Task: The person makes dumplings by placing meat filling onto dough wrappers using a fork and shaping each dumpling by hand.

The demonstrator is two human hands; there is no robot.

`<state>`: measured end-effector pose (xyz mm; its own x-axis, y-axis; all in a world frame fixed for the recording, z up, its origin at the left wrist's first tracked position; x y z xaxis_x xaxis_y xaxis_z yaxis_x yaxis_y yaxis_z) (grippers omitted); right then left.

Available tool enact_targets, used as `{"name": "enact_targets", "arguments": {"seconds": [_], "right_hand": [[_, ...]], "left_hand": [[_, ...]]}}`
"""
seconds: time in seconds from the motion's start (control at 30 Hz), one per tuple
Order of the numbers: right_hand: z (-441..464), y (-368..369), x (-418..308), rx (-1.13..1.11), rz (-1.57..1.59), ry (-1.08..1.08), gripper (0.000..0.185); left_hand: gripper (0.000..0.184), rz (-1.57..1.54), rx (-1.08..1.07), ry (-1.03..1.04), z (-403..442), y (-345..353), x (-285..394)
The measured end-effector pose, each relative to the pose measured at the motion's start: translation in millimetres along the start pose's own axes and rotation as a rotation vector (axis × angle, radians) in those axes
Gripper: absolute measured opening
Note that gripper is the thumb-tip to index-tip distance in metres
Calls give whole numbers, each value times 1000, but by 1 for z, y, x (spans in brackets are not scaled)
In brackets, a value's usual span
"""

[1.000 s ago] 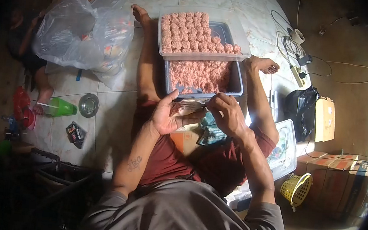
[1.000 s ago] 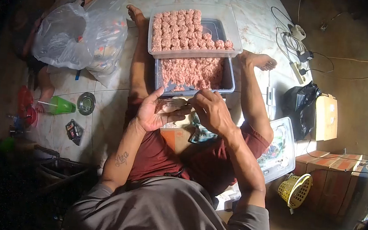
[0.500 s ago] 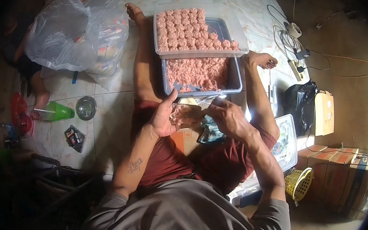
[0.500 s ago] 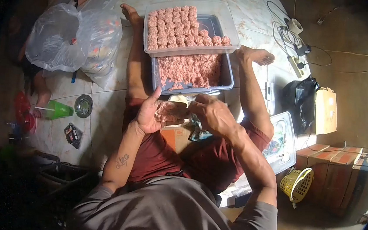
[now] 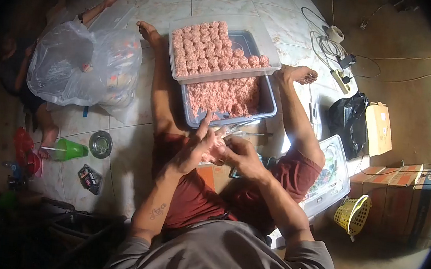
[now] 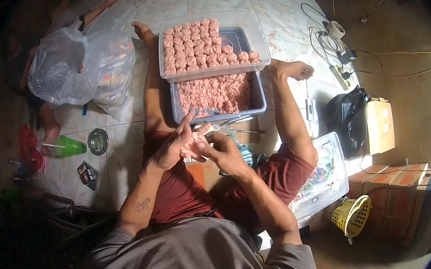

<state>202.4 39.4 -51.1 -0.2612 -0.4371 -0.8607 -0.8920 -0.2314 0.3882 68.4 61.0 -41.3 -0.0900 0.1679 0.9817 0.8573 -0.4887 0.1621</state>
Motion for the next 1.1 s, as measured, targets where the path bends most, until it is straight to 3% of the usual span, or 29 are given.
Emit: {"name": "enact_targets", "arguments": {"seconds": [0.03,0.1,0.17,0.23,0.27,0.3,0.37,0.43,0.5,0.57,0.6,0.63,0.7,0.73,0.8,0.9,0.97,1.03,1.1], "right_hand": [[0,8,-9,-1,2,-3,34],[-7,33,-44,-110,185,-111,36],[-8,41,-66,-107,200,-118,38],[0,43,-78,-91,-179,-114,40],[5,37,-84,-37,-336,-277,39],[5,31,-83,21,-243,-289,33],[1,-1,-74,257,-208,-396,27],[-5,-12,-45,209,-83,-314,26],[-9,-13,6,162,217,-102,24],[-12,-9,25,123,129,-103,23],[-10,-6,20,112,155,-120,16],[-9,-5,17,117,158,-117,16],[-13,13,-39,123,-747,-613,15],[-13,15,-51,69,-867,-627,15],[-20,17,-75,147,-765,-625,15],[-17,2,-63,235,-685,-626,21],[-15,-10,-31,281,-422,-536,23],[-21,14,-32,236,-679,-590,29],[-12,24,-24,280,-724,-751,32]], "left_hand": [[88,-16,-52,51,-4,3,15],[98,-398,-127,21,-12,5,54],[84,-32,-155,-68,-2,-21,-1],[73,-148,-197,286,-10,-2,9],[56,274,-29,329,-7,-11,8],[40,697,145,316,-5,-17,18],[29,795,309,479,-12,-22,52],[30,963,354,567,-12,-27,62],[32,663,482,342,-6,-47,37],[31,630,499,337,3,-47,16],[31,646,593,435,2,-44,18],[36,678,526,452,3,-40,13],[40,708,456,474,7,-35,8],[41,693,498,528,7,-38,11],[43,686,538,579,4,-42,21],[45,-239,337,470,4,-52,31],[49,-302,283,517,4,-54,36],[53,-374,220,565,5,-48,42],[62,-529,180,453,9,-37,36]]}}
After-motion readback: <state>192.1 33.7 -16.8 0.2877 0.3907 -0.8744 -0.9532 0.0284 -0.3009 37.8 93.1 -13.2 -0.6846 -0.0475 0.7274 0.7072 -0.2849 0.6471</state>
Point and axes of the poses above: each hand's wrist, its own z-axis towards the middle knuckle, its own y-axis out of the palm, x = y × z, the point moved 8 cm from there along z, towards the middle knuckle, and after that the axes turned 12 degrees about z, right-handed, at the moved point
